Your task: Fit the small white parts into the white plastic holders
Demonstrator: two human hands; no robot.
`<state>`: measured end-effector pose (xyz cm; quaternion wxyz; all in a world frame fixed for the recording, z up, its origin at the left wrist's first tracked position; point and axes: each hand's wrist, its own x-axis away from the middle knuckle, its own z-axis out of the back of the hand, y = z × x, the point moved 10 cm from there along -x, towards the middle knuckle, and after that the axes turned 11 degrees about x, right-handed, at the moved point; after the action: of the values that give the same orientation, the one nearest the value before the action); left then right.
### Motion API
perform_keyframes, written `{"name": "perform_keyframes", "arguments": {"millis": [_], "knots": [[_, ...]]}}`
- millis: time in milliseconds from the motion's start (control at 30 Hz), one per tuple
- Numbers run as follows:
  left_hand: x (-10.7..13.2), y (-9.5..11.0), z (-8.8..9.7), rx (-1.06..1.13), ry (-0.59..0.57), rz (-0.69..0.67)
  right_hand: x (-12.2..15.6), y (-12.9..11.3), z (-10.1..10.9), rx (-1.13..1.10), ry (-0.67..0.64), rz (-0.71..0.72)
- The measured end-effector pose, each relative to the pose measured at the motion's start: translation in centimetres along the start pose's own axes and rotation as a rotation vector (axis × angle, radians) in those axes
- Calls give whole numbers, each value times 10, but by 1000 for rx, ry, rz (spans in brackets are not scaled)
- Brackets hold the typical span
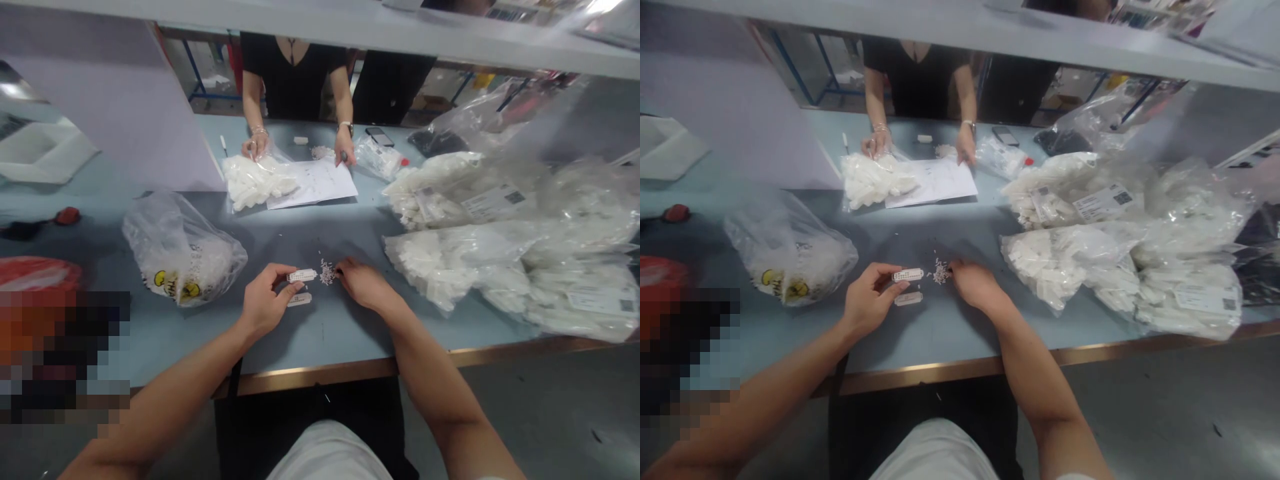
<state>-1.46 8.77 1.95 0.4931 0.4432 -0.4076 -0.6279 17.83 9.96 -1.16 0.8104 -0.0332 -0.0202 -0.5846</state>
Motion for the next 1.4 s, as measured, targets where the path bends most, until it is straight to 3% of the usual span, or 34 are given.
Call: {"name": "perform_keyframes", "arguments": {"millis": [133, 433, 800, 1033, 1200, 1400], "knots": [[-1, -2, 0, 14, 9, 0, 2, 4, 8, -25, 5, -30], [-2, -2, 1, -8, 8, 0, 5, 6, 44, -579, 244, -1], [-3, -5, 2, 24, 35, 25, 14, -2, 37, -951, 262, -127], [-2, -3, 0, 39, 20, 7, 20, -5, 54, -878, 390, -92], [3, 5, -8, -68, -49, -66, 25, -28, 72, -681, 495, 85], [9, 23, -17, -281, -89, -231, 30, -47, 78, -595, 562, 209]]}}
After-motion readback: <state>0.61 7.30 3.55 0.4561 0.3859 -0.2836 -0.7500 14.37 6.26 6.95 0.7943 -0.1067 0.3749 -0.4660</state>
